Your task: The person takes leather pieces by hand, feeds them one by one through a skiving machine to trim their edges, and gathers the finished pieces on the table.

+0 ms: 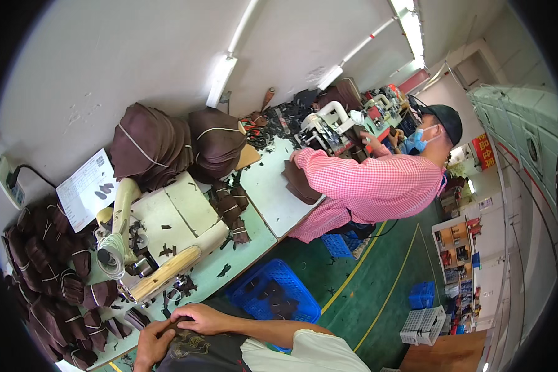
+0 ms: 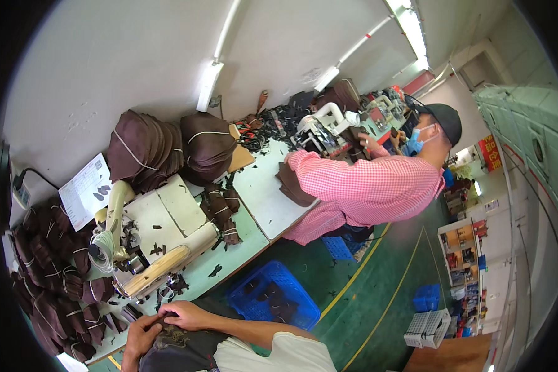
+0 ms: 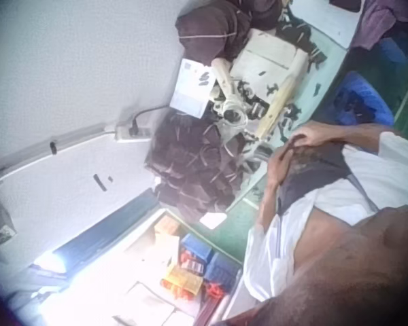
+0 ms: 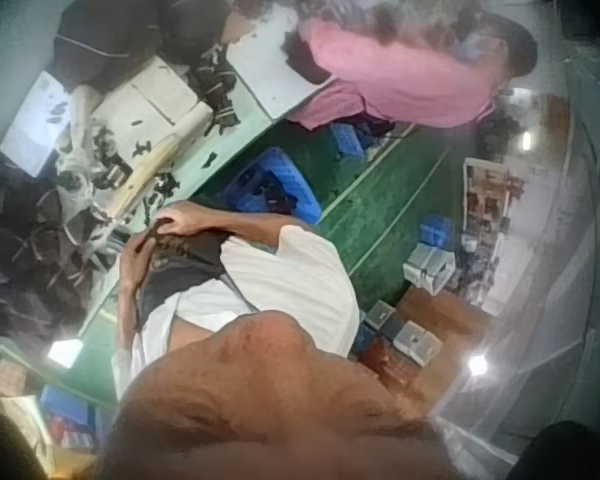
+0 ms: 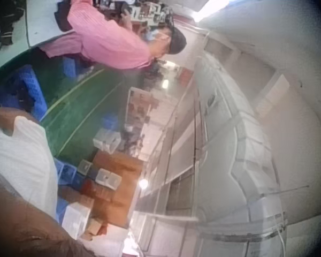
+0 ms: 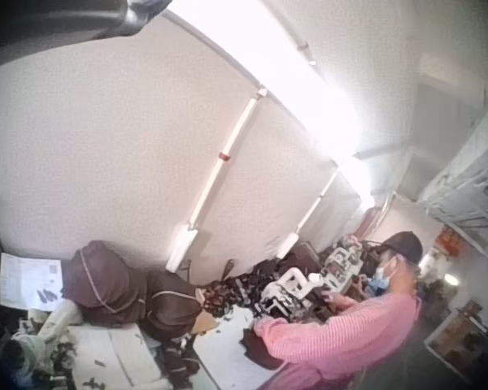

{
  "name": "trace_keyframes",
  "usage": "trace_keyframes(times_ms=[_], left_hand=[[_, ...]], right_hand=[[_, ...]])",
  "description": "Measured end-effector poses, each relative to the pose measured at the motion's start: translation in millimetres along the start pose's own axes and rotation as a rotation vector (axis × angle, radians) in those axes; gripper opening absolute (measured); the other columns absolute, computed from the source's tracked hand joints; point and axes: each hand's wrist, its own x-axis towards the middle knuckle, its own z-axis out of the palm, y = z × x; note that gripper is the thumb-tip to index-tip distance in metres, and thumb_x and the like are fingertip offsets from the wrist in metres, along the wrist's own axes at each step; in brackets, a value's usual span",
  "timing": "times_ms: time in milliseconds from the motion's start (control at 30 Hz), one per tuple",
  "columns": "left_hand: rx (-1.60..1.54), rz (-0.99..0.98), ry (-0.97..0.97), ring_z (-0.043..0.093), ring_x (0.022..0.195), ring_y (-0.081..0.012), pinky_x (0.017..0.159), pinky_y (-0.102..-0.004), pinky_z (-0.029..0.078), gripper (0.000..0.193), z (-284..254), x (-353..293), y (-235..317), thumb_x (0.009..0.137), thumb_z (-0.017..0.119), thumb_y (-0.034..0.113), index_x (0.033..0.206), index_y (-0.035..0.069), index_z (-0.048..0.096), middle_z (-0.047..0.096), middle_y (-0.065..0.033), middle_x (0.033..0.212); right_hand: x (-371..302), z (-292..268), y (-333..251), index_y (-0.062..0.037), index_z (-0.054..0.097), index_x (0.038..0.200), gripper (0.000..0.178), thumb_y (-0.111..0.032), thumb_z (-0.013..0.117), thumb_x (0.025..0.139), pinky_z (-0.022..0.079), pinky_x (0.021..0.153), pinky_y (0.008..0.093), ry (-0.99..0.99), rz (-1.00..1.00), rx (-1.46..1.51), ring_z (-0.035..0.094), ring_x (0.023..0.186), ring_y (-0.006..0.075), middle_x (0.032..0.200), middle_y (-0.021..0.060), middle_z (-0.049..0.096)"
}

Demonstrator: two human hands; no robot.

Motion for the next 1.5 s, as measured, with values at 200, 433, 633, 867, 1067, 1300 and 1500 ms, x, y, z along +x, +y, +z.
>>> trace_keyframes(times_ms=[200,433,633,867,1067,1300,1500], left_hand=[[-0.166,-0.057,0.056,0.066,0.09,-0.015,0.083,-0.029,0.052,0.044,-5.0,-4.3,-5.1,0.083,0.074,0.01,0.125,0.0,0.066,0.072,-0.011,0.102],[-0.463,-0.102,0.096,0.062,0.09,-0.0105,0.083,-0.0284,0.052,0.035,-8.5,0.5,-20.5,0.096,0.066,0.016,0.128,0.002,0.065,0.071,-0.0047,0.103],[-0.318,-0.075,0.029,0.067,0.094,-0.0156,0.086,-0.0309,0.053,0.037,-7.5,-5.4,-15.3,0.097,0.063,0.025,0.133,0.014,0.064,0.071,-0.0104,0.115],[-0.467,-0.263,0.119,0.066,0.105,-0.0178,0.094,-0.0309,0.05,0.038,2.6,-12.0,-17.4,0.095,0.066,0.029,0.13,0.013,0.066,0.07,-0.0121,0.119],[-0.517,-0.226,0.047,0.063,0.085,-0.0091,0.079,-0.0275,0.053,0.04,-12.0,-1.3,-24.6,0.097,0.065,0.029,0.134,0.014,0.064,0.071,-0.0056,0.095],[-0.608,-0.118,0.094,0.059,0.073,-0.0063,0.066,-0.0247,0.05,0.031,-48.7,34.1,-41.8,0.097,0.067,0.021,0.123,0.003,0.068,0.068,-0.0015,0.092],[-0.386,-0.214,0.152,0.05,0.059,-0.0047,0.052,-0.0241,0.038,0.025,-98.6,60.1,-37.8,0.09,0.071,0.019,0.108,0.0,0.072,0.061,0.0005,0.071]], right_hand=[[10.9,-1.6,10.5,-0.0036,0.062,0.114,0.026,-0.015,0.067,0.092,0.051,0.086,0.0351,0.024,-0.099,-0.013,0.065,0.096,0.0265,0.108,0.0122,0.067],[35.5,-6.3,-10.6,-0.0058,0.064,0.105,0.023,-0.014,0.075,0.087,0.053,0.082,0.0296,0.114,0.049,0.238,0.064,0.09,0.0121,0.095,0.0043,0.067],[19.8,-1.9,6.1,-0.0035,0.065,0.103,0.021,-0.011,0.076,0.088,0.051,0.08,0.0256,0.087,0.285,0.345,0.063,0.086,0.0091,0.092,0.0026,0.068],[29.0,2.1,5.6,-0.0024,0.064,0.105,0.02,-0.008,0.073,0.089,0.051,0.08,0.0255,0.035,0.251,0.312,0.064,0.086,0.0094,0.095,0.0028,0.069],[45.5,-3.8,0.5,0.0005,0.063,0.107,0.018,-0.003,0.069,0.09,0.053,0.078,0.0272,0.066,0.259,0.477,0.064,0.085,0.0113,0.095,0.0053,0.068],[81.3,-2.4,-5.4,0.0004,0.062,0.107,0.014,-0.007,0.065,0.095,0.053,0.073,0.0247,0.169,0.219,0.554,0.064,0.084,0.0098,0.093,0.0045,0.067],[98.7,-40.4,-7.4,-0.0011,0.063,0.106,0.02,-0.011,0.069,0.09,0.053,0.072,0.0336,0.321,0.07,-0.118,0.069,0.079,0.0215,0.092,0.0128,0.07]])
